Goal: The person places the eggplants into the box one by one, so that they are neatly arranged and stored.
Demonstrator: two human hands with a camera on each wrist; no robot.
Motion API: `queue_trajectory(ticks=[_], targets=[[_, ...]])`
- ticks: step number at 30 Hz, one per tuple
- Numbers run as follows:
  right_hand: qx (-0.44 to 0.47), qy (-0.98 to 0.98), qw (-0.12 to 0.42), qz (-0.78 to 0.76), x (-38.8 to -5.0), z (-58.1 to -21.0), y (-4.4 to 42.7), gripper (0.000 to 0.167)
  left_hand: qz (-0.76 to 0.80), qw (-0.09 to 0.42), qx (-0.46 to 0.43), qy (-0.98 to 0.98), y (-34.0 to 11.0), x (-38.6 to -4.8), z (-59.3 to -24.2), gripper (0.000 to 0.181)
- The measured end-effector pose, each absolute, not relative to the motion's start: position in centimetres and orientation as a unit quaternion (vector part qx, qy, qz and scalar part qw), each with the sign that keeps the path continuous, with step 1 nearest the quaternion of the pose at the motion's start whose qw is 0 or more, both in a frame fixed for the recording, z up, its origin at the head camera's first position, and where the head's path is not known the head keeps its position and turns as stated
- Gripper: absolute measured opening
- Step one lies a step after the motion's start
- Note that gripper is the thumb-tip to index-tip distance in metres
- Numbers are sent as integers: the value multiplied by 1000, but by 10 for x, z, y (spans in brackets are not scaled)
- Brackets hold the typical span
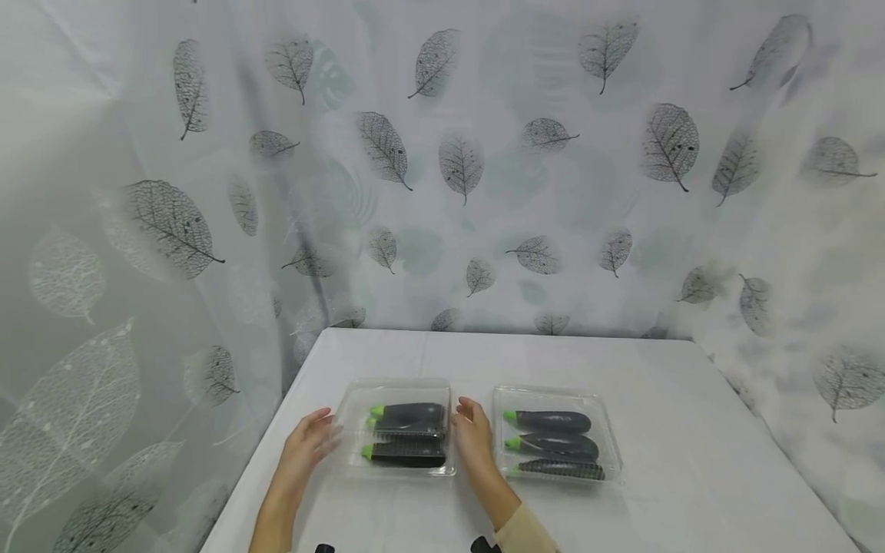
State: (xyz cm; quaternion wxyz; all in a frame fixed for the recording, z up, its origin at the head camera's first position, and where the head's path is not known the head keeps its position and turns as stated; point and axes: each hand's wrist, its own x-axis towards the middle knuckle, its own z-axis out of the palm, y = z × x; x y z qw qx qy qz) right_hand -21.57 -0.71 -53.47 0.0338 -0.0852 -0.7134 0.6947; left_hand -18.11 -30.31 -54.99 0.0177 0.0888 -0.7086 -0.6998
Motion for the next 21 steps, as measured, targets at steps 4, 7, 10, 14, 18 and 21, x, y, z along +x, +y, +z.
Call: queue_trajectory(ticks=[4,7,10,14,18,21], targets=[[-73,-728,31,681,-204,-530,-4,51,-677,14,112,-727,-300,-173,-547,63],[-64,-737,26,672,-195,-529,-2,52,-666,15,125,-735,-299,-167,-548,61],[-55,-741,21,668,-186,-531,1,52,-658,18,137,-740,-298,-161,-548,57],[-37,-746,12,665,-176,-534,4,53,-649,18,152,-746,-296,-157,-548,59],[-3,-758,13,652,-168,-539,6,51,-636,13,169,-753,-294,-153,-549,58],[21,-769,23,639,-164,-542,7,49,-628,5,177,-758,-292,-152,-550,57]])
